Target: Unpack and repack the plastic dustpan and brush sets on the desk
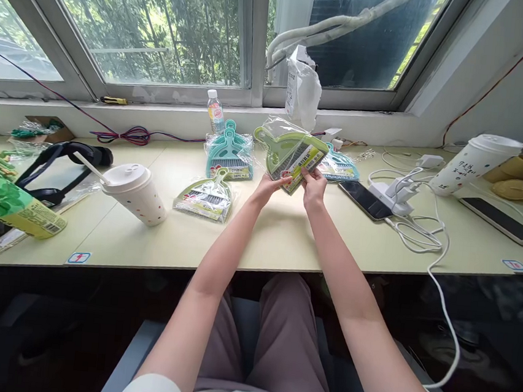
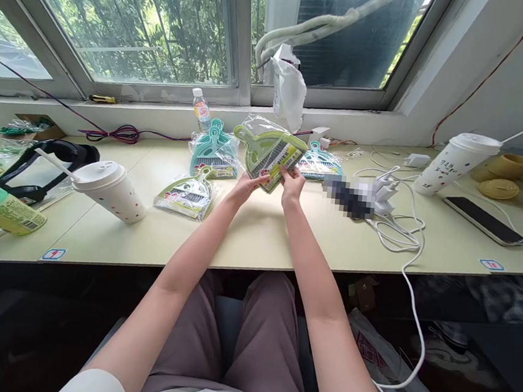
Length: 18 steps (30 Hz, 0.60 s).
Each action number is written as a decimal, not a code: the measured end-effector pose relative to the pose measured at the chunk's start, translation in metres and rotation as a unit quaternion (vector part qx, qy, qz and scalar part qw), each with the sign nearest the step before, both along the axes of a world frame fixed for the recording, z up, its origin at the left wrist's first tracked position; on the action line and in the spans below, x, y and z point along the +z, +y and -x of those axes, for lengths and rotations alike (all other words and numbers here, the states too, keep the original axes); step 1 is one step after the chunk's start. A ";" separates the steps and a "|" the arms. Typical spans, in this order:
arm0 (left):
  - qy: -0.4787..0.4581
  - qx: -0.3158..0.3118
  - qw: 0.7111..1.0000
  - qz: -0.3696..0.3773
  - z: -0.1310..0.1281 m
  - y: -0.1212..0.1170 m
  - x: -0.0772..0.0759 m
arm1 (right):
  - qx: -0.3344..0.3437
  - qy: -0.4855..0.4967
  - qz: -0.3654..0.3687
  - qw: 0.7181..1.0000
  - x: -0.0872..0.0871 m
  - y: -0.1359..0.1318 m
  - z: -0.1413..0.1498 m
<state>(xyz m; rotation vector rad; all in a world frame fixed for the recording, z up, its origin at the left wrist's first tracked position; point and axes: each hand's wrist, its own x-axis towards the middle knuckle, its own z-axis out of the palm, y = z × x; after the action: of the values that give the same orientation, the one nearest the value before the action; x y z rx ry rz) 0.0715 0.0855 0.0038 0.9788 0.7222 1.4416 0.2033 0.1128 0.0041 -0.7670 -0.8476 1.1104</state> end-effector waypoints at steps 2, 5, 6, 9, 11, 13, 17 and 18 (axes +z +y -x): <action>0.036 -0.022 0.999 0.005 -0.001 0.001 -0.001 | -0.003 0.015 0.003 1.000 0.002 0.001 -0.003; 0.062 -0.050 0.997 0.019 -0.002 0.001 -0.003 | -0.014 0.032 -0.001 0.999 0.003 0.001 -0.005; 0.065 -0.060 0.996 0.023 -0.002 0.001 -0.004 | -0.018 0.037 -0.002 0.999 0.003 0.001 -0.004; 0.048 -0.038 0.998 0.022 -0.005 0.002 -0.005 | -0.021 0.043 -0.002 0.999 0.003 0.000 -0.001; 0.022 0.015 1.000 0.009 -0.008 0.002 -0.004 | -0.018 0.042 0.000 0.999 0.002 -0.001 0.001; 0.013 0.064 0.998 -0.008 -0.011 0.001 -0.001 | -0.014 0.043 0.002 0.999 0.002 -0.002 0.002; 0.068 0.051 0.996 -0.021 -0.016 -0.008 0.004 | -0.022 0.051 0.009 0.998 0.002 0.000 -0.003; 0.087 0.014 0.996 -0.017 -0.017 -0.010 0.005 | -0.027 0.051 0.009 0.998 0.002 0.000 -0.006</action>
<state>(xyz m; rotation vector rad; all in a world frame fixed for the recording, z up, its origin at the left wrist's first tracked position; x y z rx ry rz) 0.0887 0.0754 0.0085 1.1356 0.8428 1.4078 0.2089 0.1129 0.0063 -0.7381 -0.7267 1.1009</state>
